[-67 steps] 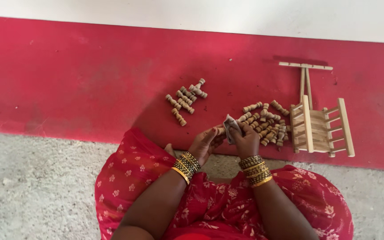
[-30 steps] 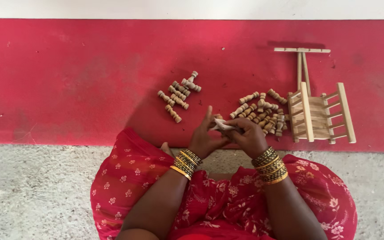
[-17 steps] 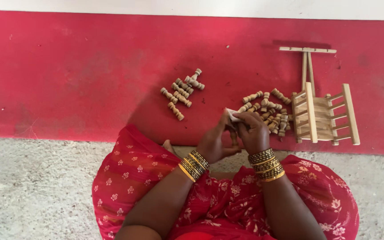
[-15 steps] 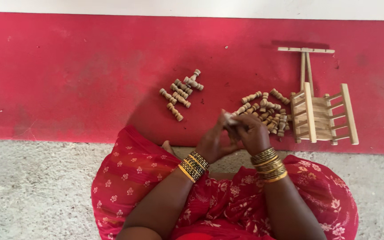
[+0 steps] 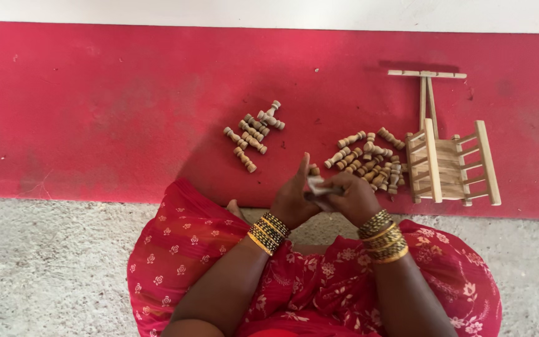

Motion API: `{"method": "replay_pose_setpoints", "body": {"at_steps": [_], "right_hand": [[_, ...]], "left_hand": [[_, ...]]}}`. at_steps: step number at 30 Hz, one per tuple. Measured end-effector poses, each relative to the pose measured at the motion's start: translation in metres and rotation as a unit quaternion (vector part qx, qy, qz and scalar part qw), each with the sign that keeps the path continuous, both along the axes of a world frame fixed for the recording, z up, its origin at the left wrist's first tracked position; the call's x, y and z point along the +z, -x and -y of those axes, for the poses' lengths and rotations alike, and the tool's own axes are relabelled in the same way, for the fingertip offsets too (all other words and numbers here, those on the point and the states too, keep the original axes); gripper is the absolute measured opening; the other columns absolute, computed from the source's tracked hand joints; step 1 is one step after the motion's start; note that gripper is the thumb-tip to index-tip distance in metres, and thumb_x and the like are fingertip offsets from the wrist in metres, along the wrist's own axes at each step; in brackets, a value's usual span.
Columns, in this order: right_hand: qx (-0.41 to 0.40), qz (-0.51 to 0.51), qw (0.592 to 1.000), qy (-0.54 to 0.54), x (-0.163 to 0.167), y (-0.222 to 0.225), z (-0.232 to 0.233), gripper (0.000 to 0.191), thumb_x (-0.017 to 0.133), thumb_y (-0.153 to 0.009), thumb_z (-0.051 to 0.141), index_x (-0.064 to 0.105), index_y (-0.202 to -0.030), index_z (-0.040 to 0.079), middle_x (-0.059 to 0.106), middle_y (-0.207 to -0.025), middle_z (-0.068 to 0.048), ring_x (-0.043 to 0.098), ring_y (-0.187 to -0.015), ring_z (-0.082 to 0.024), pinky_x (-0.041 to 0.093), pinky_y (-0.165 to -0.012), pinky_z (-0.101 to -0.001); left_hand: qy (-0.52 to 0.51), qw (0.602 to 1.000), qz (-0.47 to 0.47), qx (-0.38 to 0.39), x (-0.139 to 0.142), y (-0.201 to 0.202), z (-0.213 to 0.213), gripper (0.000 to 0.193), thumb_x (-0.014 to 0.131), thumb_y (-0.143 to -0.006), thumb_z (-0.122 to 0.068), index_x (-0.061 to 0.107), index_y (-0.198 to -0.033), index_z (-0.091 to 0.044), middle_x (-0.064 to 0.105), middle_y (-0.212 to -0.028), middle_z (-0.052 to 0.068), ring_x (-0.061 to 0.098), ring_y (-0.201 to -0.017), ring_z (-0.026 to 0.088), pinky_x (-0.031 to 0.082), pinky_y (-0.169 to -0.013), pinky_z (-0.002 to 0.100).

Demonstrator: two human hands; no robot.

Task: The person sits on the floor and wipes small wooden toy parts one at a time with a cloth, placing each cleaned piece into a pile beside a pile of untreated pieces and a small wooden toy frame.

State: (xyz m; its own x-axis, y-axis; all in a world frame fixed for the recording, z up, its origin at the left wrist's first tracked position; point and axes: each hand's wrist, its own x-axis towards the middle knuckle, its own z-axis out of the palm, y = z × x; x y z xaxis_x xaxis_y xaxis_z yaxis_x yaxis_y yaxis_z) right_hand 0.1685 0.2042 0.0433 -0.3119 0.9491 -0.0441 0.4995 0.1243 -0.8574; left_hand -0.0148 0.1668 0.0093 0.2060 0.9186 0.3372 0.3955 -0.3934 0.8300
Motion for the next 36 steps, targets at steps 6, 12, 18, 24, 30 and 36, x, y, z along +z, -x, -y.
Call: {"method": "replay_pose_setpoints", "body": {"at_steps": [6, 12, 18, 24, 30, 36], "right_hand": [[-0.191, -0.111, 0.955, 0.200, -0.011, 0.008, -0.004, 0.017, 0.068, -0.097, 0.019, 0.076, -0.109, 0.010, 0.078, -0.092, -0.012, 0.074, -0.069, -0.018, 0.063, -0.056, -0.0304], [0.019, -0.253, 0.908, 0.334, -0.025, 0.015, 0.006, 0.025, 0.066, -0.093, 0.012, 0.073, -0.114, 0.001, 0.075, -0.096, -0.012, 0.070, -0.077, -0.016, 0.061, -0.066, -0.0283], [-0.134, -0.343, 0.843, 0.392, -0.035, 0.012, -0.001, 0.029, 0.060, -0.100, 0.019, 0.059, -0.123, 0.001, 0.070, -0.096, -0.012, 0.067, -0.076, -0.019, 0.061, -0.063, -0.0329], [-0.179, -0.317, 0.851, 0.379, -0.032, 0.011, -0.006, 0.034, 0.063, -0.094, 0.011, 0.058, -0.126, 0.001, 0.070, -0.107, -0.011, 0.070, -0.082, -0.018, 0.064, -0.065, -0.0323], [-0.212, -0.243, 0.928, 0.188, -0.037, -0.012, -0.016, 0.036, 0.066, -0.090, 0.005, 0.062, -0.125, -0.002, 0.073, -0.106, -0.014, 0.074, -0.084, -0.018, 0.062, -0.064, -0.0297], [-0.220, -0.052, 0.972, 0.065, -0.043, -0.018, -0.014, 0.033, 0.066, -0.090, 0.008, 0.064, -0.122, -0.001, 0.074, -0.104, -0.015, 0.074, -0.081, -0.018, 0.061, -0.061, -0.0293]], "left_hand": [[-0.034, 0.996, 0.071, -0.040, -0.002, -0.010, 0.007, 0.125, 0.092, -0.082, -0.027, 0.005, -0.169, -0.007, 0.062, -0.144, 0.022, 0.065, -0.135, 0.035, 0.058, -0.111, 0.046], [0.110, 0.980, 0.145, 0.084, -0.009, 0.007, -0.006, 0.102, 0.088, -0.080, -0.036, 0.031, -0.158, -0.002, 0.054, -0.150, 0.027, 0.060, -0.136, 0.035, 0.058, -0.105, 0.047], [0.111, 0.981, 0.122, 0.100, -0.007, 0.015, -0.009, 0.099, 0.084, -0.084, -0.045, 0.036, -0.159, -0.002, 0.057, -0.150, 0.024, 0.056, -0.142, 0.033, 0.046, -0.121, 0.047], [0.009, 0.999, -0.006, 0.048, -0.014, 0.016, -0.010, 0.107, 0.084, -0.081, -0.047, 0.028, -0.158, 0.003, 0.046, -0.153, 0.033, 0.046, -0.142, 0.042, 0.037, -0.117, 0.052], [0.247, 0.963, 0.025, 0.106, -0.050, 0.035, -0.024, 0.093, 0.073, -0.089, -0.052, 0.037, -0.160, -0.005, 0.066, -0.138, 0.018, 0.063, -0.133, 0.031, 0.045, -0.118, 0.047], [0.158, 0.945, -0.237, 0.160, -0.087, 0.039, -0.031, 0.077, 0.084, -0.074, -0.020, 0.049, -0.142, -0.011, 0.056, -0.139, 0.021, 0.052, -0.127, 0.039, 0.043, -0.105, 0.048]]}}
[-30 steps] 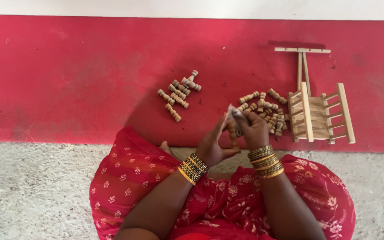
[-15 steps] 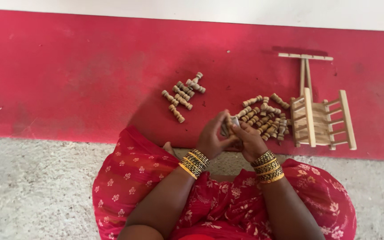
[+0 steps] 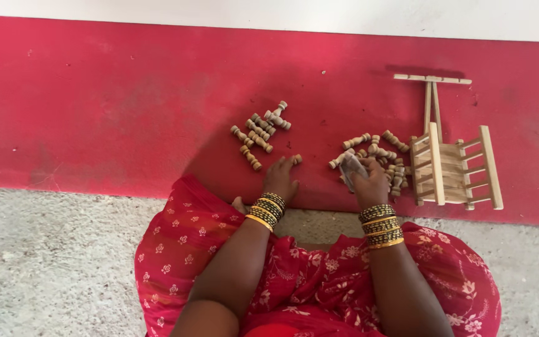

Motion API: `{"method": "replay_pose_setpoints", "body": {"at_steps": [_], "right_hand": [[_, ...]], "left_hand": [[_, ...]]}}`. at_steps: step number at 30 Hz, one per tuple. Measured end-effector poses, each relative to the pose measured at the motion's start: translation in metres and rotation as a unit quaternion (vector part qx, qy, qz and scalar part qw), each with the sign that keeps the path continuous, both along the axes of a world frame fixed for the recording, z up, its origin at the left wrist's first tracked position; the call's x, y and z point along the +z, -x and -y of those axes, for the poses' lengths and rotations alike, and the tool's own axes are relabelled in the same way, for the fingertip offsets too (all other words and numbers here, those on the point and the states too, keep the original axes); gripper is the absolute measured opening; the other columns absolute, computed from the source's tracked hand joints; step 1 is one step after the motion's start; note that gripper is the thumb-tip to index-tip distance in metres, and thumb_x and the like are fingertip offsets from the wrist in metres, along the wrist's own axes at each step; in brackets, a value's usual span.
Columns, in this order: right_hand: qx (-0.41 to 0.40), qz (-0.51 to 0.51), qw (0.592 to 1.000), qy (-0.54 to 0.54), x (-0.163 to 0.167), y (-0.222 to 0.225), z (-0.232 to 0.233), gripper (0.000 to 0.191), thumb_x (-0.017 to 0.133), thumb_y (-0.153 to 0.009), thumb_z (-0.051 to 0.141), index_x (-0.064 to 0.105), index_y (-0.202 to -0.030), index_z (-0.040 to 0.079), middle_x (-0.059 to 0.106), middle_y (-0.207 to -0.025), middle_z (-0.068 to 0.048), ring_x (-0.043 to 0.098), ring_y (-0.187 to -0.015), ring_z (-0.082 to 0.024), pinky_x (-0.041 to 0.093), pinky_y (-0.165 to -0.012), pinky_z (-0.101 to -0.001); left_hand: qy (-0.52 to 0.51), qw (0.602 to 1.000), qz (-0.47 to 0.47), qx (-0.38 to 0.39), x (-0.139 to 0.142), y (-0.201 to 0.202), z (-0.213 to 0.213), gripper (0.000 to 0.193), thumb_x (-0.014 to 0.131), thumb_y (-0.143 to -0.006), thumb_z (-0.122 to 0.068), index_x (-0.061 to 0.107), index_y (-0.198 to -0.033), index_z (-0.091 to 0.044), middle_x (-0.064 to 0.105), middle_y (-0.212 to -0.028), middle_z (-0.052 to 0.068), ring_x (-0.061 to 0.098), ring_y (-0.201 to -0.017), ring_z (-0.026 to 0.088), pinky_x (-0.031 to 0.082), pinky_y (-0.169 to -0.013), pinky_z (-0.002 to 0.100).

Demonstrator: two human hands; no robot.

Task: The person sits on the floor and wipes small wooden toy parts one at a time with a cloth, placing each cleaned piece into a pile beside a pile of untreated pieces and a small wooden toy frame.

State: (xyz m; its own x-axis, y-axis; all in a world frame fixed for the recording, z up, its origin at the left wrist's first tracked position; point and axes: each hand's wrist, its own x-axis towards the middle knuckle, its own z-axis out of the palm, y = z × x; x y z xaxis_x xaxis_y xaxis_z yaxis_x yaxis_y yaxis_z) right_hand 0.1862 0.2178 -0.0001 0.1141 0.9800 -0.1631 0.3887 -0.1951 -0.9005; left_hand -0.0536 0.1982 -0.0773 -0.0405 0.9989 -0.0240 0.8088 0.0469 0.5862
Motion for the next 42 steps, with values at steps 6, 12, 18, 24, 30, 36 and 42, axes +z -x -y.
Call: {"method": "replay_pose_setpoints", "body": {"at_steps": [6, 12, 18, 24, 30, 36, 42], "right_hand": [[-0.060, 0.007, 0.994, -0.095, 0.024, -0.020, -0.011, 0.031, 0.069, -0.097, 0.013, 0.063, -0.124, -0.001, 0.071, -0.110, -0.017, 0.073, -0.085, -0.022, 0.064, -0.060, -0.0303], [-0.236, -0.111, 0.953, -0.155, 0.059, -0.078, -0.019, 0.030, 0.066, -0.097, 0.005, 0.061, -0.126, -0.001, 0.073, -0.113, -0.015, 0.074, -0.087, -0.018, 0.066, -0.064, -0.0266], [-0.231, -0.138, 0.950, -0.158, 0.062, -0.087, -0.018, 0.029, 0.064, -0.098, 0.002, 0.062, -0.126, -0.003, 0.073, -0.112, -0.016, 0.073, -0.090, -0.018, 0.064, -0.071, -0.0267], [-0.205, -0.197, 0.938, -0.196, 0.057, -0.093, -0.018, 0.028, 0.064, -0.098, -0.002, 0.061, -0.125, -0.005, 0.072, -0.115, -0.016, 0.073, -0.098, -0.017, 0.063, -0.083, -0.0282], [-0.165, -0.152, 0.950, -0.219, 0.057, -0.086, -0.012, 0.027, 0.064, -0.100, -0.002, 0.061, -0.126, -0.004, 0.071, -0.118, -0.016, 0.072, -0.103, -0.018, 0.063, -0.087, -0.0292], [-0.151, -0.277, 0.947, -0.068, 0.060, -0.077, -0.011, 0.027, 0.059, -0.097, 0.005, 0.060, -0.123, 0.000, 0.072, -0.107, -0.015, 0.073, -0.081, -0.021, 0.064, -0.064, -0.0312], [-0.090, -0.391, 0.916, 0.009, 0.040, -0.067, -0.015, 0.029, 0.060, -0.097, 0.008, 0.059, -0.124, 0.000, 0.072, -0.105, -0.014, 0.074, -0.081, -0.018, 0.064, -0.065, -0.0300]], "left_hand": [[0.058, 0.997, -0.048, 0.007, -0.004, -0.015, 0.003, 0.057, 0.069, -0.092, -0.012, 0.055, -0.147, -0.018, 0.064, -0.133, 0.013, 0.059, -0.124, 0.036, 0.048, -0.107, 0.046], [0.012, 0.983, 0.182, 0.019, 0.020, -0.067, 0.002, 0.044, 0.070, -0.089, -0.009, 0.065, -0.132, -0.010, 0.071, -0.123, 0.015, 0.072, -0.110, 0.031, 0.059, -0.096, 0.038], [0.023, 0.939, 0.341, -0.033, 0.055, -0.140, -0.002, 0.055, 0.074, -0.091, -0.016, 0.056, -0.142, -0.004, 0.067, -0.132, 0.018, 0.069, -0.117, 0.028, 0.057, -0.100, 0.037], [-0.130, 0.990, 0.056, -0.004, 0.046, -0.103, -0.019, 0.083, 0.085, -0.082, -0.035, 0.046, -0.150, -0.009, 0.052, -0.152, 0.019, 0.045, -0.144, 0.035, 0.038, -0.121, 0.049], [0.173, 0.958, -0.117, 0.199, 0.046, 0.011, -0.034, 0.139, 0.095, -0.062, -0.051, 0.007, -0.158, -0.004, 0.016, -0.167, 0.014, 0.017, -0.154, 0.032, 0.024, -0.120, 0.056], [0.091, 0.974, -0.080, 0.190, 0.051, 0.033, -0.011, 0.115, 0.094, -0.064, -0.045, 0.034, -0.153, -0.002, 0.054, -0.145, 0.015, 0.050, -0.136, 0.031, 0.039, -0.116, 0.042], [0.117, 0.908, 0.306, 0.261, 0.088, 0.006, -0.008, 0.067, 0.087, -0.070, -0.052, 0.067, -0.112, -0.004, 0.076, -0.104, 0.005, 0.072, -0.102, 0.020, 0.057, -0.097, 0.037]]}}
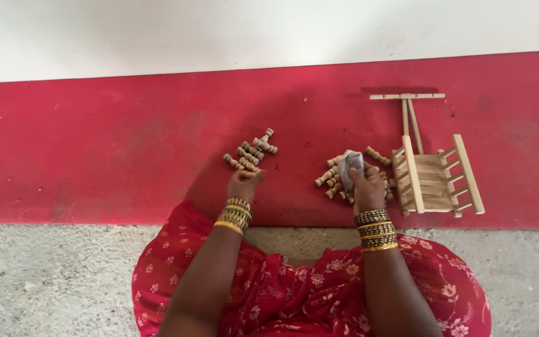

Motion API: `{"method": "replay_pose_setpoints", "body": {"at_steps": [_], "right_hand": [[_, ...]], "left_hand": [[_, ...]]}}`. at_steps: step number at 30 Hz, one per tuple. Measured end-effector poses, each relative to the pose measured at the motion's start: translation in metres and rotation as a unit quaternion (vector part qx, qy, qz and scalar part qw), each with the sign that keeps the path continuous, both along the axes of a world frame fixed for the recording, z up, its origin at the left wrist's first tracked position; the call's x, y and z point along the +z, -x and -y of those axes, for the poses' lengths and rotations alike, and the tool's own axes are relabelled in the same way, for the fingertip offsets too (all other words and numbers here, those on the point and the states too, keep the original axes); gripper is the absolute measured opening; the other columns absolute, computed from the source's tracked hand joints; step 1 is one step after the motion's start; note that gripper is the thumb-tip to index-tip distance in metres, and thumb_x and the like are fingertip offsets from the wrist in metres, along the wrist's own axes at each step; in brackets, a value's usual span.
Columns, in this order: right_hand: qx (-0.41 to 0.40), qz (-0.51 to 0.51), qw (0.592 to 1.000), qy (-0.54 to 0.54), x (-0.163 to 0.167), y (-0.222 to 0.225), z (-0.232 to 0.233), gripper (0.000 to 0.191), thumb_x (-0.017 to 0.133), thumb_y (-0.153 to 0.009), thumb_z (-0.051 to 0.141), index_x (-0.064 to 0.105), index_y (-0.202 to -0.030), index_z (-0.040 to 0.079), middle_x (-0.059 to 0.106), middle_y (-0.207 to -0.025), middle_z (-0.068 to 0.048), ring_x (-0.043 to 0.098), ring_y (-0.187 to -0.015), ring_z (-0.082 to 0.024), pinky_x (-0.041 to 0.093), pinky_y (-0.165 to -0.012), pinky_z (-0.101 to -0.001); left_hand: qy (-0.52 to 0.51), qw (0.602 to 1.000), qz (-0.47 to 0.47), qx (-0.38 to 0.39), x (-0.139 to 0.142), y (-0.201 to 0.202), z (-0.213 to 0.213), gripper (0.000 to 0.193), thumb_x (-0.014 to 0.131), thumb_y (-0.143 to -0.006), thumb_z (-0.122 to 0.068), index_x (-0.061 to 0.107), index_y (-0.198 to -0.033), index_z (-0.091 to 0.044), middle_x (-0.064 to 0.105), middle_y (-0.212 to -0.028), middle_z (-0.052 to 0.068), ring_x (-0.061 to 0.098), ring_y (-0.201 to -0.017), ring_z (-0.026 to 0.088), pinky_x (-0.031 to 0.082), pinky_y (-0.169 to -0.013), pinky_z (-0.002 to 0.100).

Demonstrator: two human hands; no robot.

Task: The person sits on the floor and wipes small wooden toy parts one at a time with a cloth, placing each cleaned piece into a pile beside a pile of untreated pieces and a small wooden toy frame.

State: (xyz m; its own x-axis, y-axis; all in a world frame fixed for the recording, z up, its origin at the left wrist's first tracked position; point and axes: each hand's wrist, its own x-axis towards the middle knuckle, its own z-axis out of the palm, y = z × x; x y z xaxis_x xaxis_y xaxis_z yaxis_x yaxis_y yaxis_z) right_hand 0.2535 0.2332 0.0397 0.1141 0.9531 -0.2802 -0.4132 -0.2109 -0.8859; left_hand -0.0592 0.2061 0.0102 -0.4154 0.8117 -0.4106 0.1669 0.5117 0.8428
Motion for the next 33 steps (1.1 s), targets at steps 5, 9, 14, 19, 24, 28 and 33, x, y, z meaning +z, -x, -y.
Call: {"method": "replay_pose_setpoints", "body": {"at_steps": [5, 9, 14, 19, 24, 28, 33], "right_hand": [[0.072, 0.222, 0.972, 0.025, -0.002, 0.020, 0.002, 0.027, 0.069, -0.100, 0.015, 0.068, -0.122, 0.001, 0.072, -0.102, -0.018, 0.067, -0.078, -0.018, 0.054, -0.060, -0.0294], [0.060, 0.227, 0.972, -0.027, 0.003, 0.061, 0.019, 0.023, 0.068, -0.095, 0.018, 0.069, -0.113, 0.005, 0.075, -0.099, -0.008, 0.072, -0.079, -0.010, 0.062, -0.063, -0.0234], [0.025, 0.364, 0.888, -0.280, -0.010, 0.094, 0.026, 0.022, 0.071, -0.099, 0.017, 0.071, -0.113, -0.001, 0.069, -0.086, -0.012, 0.064, -0.068, -0.016, 0.053, -0.055, -0.0267], [0.026, 0.345, 0.934, -0.088, -0.020, 0.091, 0.007, 0.022, 0.065, -0.103, 0.024, 0.071, -0.099, 0.004, 0.072, -0.073, -0.004, 0.065, -0.055, -0.010, 0.054, -0.044, -0.0238], [0.008, 0.364, 0.896, -0.254, -0.016, 0.099, 0.011, 0.028, 0.065, -0.110, 0.026, 0.067, -0.107, -0.002, 0.067, -0.083, -0.011, 0.062, -0.067, -0.014, 0.053, -0.054, -0.0281], [-0.004, 0.355, 0.932, -0.065, -0.009, 0.103, 0.011, 0.024, 0.064, -0.102, 0.024, 0.072, -0.096, 0.002, 0.069, -0.069, -0.005, 0.061, -0.051, -0.010, 0.051, -0.042, -0.0262], [0.020, 0.328, 0.919, -0.218, -0.001, 0.100, 0.014, 0.022, 0.065, -0.102, 0.020, 0.070, -0.106, -0.001, 0.069, -0.079, -0.009, 0.065, -0.062, -0.012, 0.054, -0.051, -0.0250]], "left_hand": [[-0.098, 0.944, 0.297, -0.106, 0.011, -0.020, 0.031, 0.058, 0.085, -0.085, -0.055, 0.072, -0.118, -0.010, 0.058, -0.092, -0.002, 0.045, -0.082, 0.013, 0.039, -0.076, 0.031], [-0.048, 0.923, 0.379, -0.044, -0.004, -0.038, 0.021, 0.065, 0.071, -0.077, -0.063, 0.072, -0.120, -0.014, 0.070, -0.101, -0.008, 0.064, -0.093, 0.004, 0.054, -0.084, 0.026], [-0.110, 0.853, 0.470, -0.198, -0.032, -0.052, 0.000, 0.073, 0.075, -0.094, -0.062, 0.063, -0.133, -0.002, 0.069, -0.110, -0.004, 0.056, -0.092, 0.004, 0.047, -0.085, 0.025], [-0.021, 0.862, 0.463, -0.206, -0.047, -0.060, -0.009, 0.078, 0.082, -0.080, -0.052, 0.060, -0.142, -0.011, 0.067, -0.102, -0.006, 0.056, -0.085, 0.004, 0.050, -0.079, 0.022], [-0.073, 0.828, 0.519, -0.197, -0.046, -0.060, -0.012, 0.078, 0.085, -0.085, -0.047, 0.057, -0.141, 0.000, 0.068, -0.107, -0.003, 0.060, -0.097, 0.007, 0.051, -0.090, 0.027], [-0.072, 0.832, 0.517, -0.189, -0.044, -0.059, -0.012, 0.079, 0.086, -0.083, -0.042, 0.057, -0.147, -0.005, 0.067, -0.116, -0.003, 0.059, -0.106, 0.009, 0.047, -0.102, 0.032], [-0.105, 0.837, 0.508, -0.175, -0.045, -0.059, -0.015, 0.098, 0.087, -0.081, -0.040, 0.038, -0.157, -0.002, 0.067, -0.127, 0.004, 0.058, -0.119, 0.014, 0.045, -0.109, 0.033]]}}
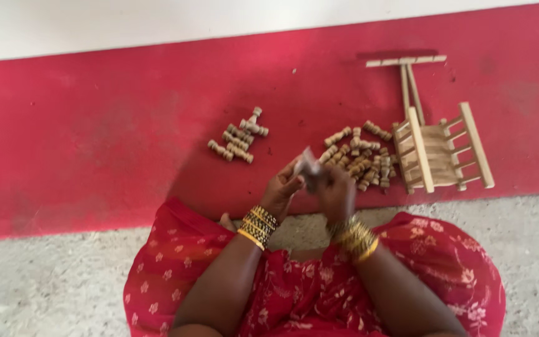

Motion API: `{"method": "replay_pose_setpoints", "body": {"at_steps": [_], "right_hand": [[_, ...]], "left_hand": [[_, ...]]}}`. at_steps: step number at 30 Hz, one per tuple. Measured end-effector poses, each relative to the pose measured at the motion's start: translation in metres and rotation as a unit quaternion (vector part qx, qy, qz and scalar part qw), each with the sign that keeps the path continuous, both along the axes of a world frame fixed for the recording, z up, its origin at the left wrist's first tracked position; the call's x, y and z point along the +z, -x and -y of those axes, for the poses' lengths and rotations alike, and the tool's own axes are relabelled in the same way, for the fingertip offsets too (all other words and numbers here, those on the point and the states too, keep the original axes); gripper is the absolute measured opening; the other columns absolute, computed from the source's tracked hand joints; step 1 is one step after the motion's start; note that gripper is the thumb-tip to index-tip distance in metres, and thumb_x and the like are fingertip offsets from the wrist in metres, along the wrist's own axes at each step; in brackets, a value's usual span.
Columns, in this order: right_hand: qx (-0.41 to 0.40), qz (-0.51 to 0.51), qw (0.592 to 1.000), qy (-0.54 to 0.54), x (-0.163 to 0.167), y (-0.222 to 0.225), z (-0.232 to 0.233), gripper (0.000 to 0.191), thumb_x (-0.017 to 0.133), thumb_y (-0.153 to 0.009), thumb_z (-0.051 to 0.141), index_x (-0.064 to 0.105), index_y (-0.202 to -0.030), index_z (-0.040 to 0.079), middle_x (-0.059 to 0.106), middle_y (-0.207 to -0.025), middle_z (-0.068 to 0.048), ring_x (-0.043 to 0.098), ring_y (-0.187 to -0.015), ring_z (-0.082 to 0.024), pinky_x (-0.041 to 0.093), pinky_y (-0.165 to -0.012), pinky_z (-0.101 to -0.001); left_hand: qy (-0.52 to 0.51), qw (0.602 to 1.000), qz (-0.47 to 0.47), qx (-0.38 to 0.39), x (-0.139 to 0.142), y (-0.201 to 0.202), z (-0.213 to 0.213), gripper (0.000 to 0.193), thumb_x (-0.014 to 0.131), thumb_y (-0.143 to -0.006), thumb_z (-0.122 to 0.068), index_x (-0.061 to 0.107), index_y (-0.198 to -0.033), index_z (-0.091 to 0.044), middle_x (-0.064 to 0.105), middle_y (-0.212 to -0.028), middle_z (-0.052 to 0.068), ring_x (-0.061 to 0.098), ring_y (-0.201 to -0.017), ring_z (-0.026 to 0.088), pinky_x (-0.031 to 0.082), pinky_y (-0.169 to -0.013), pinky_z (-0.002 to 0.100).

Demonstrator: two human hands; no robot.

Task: The person sits on the floor and wipes small wooden toy parts one at a time with a cloth, placing each cleaned piece into a pile beside a pile of untreated pieces and a small wooden toy frame.

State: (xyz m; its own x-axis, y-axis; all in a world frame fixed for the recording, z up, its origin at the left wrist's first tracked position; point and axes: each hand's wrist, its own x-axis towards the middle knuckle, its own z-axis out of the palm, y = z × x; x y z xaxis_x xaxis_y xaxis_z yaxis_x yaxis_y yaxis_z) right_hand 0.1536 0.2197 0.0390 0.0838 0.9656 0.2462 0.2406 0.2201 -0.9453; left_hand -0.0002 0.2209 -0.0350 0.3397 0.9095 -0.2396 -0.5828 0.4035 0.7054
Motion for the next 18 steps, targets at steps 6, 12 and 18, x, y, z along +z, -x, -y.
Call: {"method": "replay_pose_setpoints", "body": {"at_steps": [6, 12, 18], "right_hand": [[-0.051, 0.052, 0.993, 0.093, -0.001, -0.001, 0.006, 0.020, 0.067, -0.099, 0.019, 0.071, -0.099, -0.001, 0.074, -0.079, -0.008, 0.069, -0.061, -0.011, 0.057, -0.050, -0.0268], [-0.046, 0.016, 0.992, 0.118, -0.004, -0.009, 0.005, 0.017, 0.064, -0.100, 0.016, 0.072, -0.107, 0.002, 0.074, -0.076, -0.008, 0.068, -0.061, -0.012, 0.056, -0.052, -0.0270], [-0.029, 0.022, 0.999, 0.034, 0.006, 0.002, 0.015, 0.015, 0.063, -0.104, 0.016, 0.071, -0.101, 0.003, 0.072, -0.077, -0.004, 0.070, -0.061, -0.008, 0.058, -0.050, -0.0231]], "left_hand": [[-0.010, 1.000, 0.002, 0.012, 0.000, 0.000, 0.000, 0.119, 0.089, -0.077, -0.040, 0.018, -0.164, -0.002, 0.056, -0.147, 0.010, 0.054, -0.134, 0.018, 0.043, -0.113, 0.035], [0.000, 1.000, -0.001, -0.021, 0.011, 0.000, 0.003, 0.116, 0.091, -0.076, -0.039, 0.025, -0.164, -0.002, 0.055, -0.146, 0.011, 0.053, -0.129, 0.020, 0.041, -0.114, 0.039], [-0.016, 0.999, 0.033, -0.020, 0.012, 0.006, 0.006, 0.094, 0.091, -0.082, -0.039, 0.048, -0.154, 0.004, 0.065, -0.130, 0.006, 0.058, -0.124, 0.017, 0.044, -0.112, 0.037]]}}
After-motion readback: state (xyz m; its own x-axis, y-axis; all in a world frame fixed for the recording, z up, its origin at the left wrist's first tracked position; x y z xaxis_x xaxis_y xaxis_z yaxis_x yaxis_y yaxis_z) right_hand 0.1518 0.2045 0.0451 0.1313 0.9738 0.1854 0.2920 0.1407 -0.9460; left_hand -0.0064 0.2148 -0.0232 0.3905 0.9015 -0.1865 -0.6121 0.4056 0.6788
